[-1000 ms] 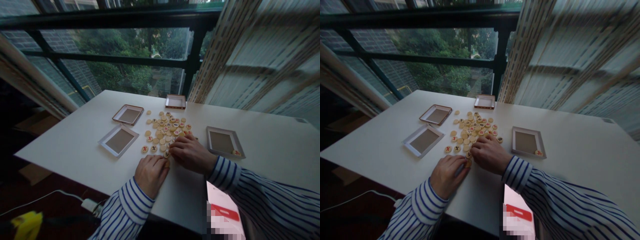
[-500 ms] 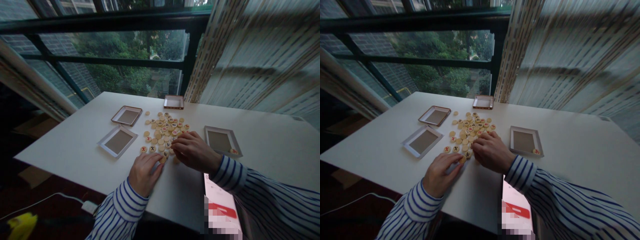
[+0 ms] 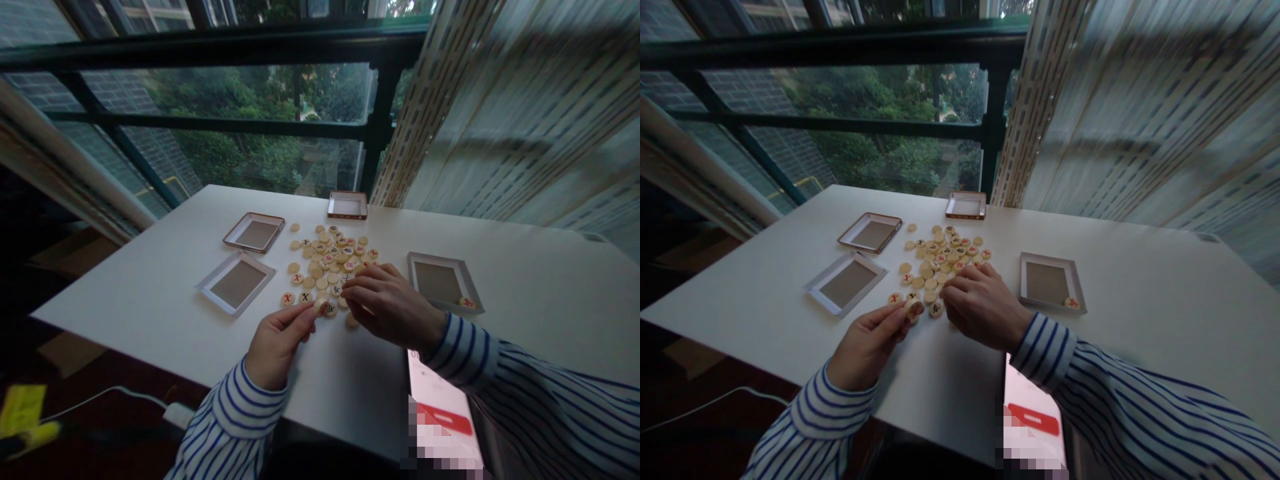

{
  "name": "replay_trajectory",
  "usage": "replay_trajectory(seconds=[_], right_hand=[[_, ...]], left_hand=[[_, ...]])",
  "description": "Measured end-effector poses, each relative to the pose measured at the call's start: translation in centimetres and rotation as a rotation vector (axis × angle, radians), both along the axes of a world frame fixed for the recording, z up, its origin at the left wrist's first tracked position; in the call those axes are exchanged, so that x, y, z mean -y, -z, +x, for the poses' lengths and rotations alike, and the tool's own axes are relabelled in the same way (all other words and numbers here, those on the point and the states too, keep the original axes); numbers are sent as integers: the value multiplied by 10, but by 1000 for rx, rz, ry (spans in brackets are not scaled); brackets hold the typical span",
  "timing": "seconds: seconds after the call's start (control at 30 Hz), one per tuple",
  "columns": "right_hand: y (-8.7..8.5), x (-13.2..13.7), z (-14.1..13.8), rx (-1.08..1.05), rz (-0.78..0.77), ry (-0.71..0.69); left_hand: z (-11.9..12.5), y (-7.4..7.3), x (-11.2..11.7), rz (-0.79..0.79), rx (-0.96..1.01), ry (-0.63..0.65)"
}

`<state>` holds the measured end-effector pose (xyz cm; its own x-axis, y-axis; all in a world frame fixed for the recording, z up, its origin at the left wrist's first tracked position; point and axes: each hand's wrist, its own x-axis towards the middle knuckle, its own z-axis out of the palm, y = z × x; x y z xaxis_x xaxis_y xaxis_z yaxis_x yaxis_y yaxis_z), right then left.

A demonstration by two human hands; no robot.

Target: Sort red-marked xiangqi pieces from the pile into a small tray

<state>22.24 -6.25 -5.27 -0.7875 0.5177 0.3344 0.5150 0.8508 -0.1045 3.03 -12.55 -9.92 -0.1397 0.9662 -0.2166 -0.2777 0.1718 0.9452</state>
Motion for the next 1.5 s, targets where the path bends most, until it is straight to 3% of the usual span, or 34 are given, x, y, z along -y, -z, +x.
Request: replay_trajectory(seconds=[0.23, 0.6, 1.07, 1.5], right_hand=[[-2, 2, -3, -59, -11, -33], [-1, 9, -10, -181, -35, -90], [-2, 14, -2, -182, -33, -29], [-3, 18, 19, -137, -44, 9]], left_hand=[[5, -12, 0, -73, 181, 28], [12, -11, -1, -69, 217, 56], [23, -5, -3, -29, 135, 136], [37, -4, -8, 10, 46, 123]])
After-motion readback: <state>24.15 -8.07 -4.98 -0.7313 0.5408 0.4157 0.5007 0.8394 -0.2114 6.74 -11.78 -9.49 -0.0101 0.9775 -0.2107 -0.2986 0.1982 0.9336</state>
